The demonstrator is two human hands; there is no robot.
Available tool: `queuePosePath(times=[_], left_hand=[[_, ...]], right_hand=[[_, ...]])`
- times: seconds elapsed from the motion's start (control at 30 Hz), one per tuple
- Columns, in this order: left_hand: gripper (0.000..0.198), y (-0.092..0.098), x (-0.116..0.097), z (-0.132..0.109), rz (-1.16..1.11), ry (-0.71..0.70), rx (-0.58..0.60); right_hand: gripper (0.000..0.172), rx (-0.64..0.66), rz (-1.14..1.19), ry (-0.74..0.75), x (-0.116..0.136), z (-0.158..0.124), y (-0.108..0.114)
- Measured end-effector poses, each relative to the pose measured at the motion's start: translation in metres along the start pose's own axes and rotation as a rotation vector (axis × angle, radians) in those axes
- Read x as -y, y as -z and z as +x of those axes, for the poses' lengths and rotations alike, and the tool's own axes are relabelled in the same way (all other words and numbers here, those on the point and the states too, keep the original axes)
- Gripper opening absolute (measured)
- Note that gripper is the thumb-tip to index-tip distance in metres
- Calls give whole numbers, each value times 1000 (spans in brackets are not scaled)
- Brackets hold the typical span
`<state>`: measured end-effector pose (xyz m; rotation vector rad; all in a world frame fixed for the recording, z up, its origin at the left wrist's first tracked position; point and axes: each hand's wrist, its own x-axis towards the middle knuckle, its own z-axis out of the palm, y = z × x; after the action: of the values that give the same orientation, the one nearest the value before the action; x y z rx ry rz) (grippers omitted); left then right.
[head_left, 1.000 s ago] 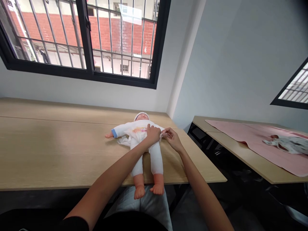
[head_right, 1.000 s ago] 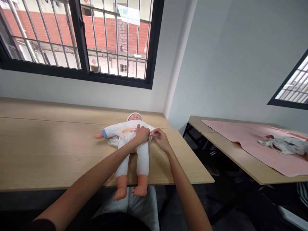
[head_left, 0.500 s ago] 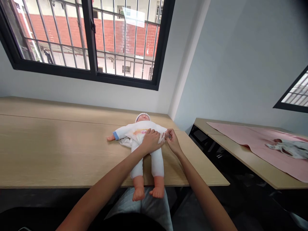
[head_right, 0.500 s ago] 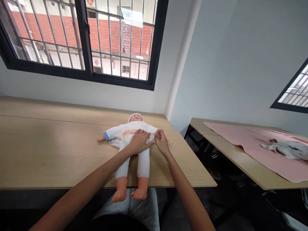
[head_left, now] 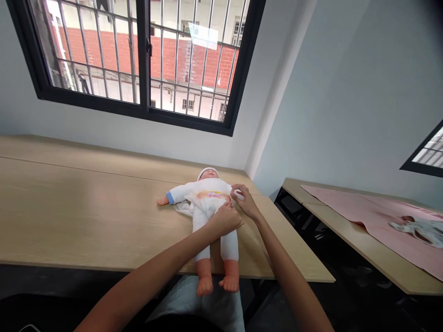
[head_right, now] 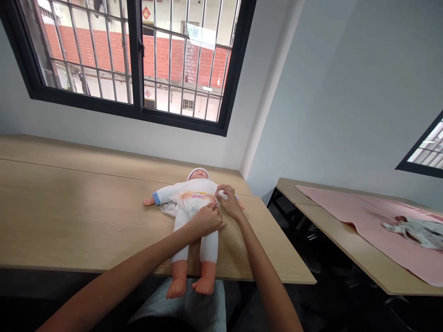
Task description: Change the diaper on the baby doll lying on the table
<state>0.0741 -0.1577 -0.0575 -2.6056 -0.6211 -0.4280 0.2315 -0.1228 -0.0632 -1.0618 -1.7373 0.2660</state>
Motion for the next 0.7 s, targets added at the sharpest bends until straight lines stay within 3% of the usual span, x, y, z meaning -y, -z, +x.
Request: queuePosePath(times=[0.2, 0.4, 0.57, 0.7], left_hand=[[33, -7, -5, 4, -45, -23, 28], [37, -7, -6, 6, -113, -47, -18], [39, -4, -4, 4, -125, -19, -68], [50, -6, -1, -1, -75, 127, -174]], right_hand=[[23, 39, 39, -18, -3, 0, -14], [23, -22, 24, -79, 0, -3, -23], [43, -195, 132, -217, -6, -4, -25], [48, -360, 171, -289, 0, 0, -14]])
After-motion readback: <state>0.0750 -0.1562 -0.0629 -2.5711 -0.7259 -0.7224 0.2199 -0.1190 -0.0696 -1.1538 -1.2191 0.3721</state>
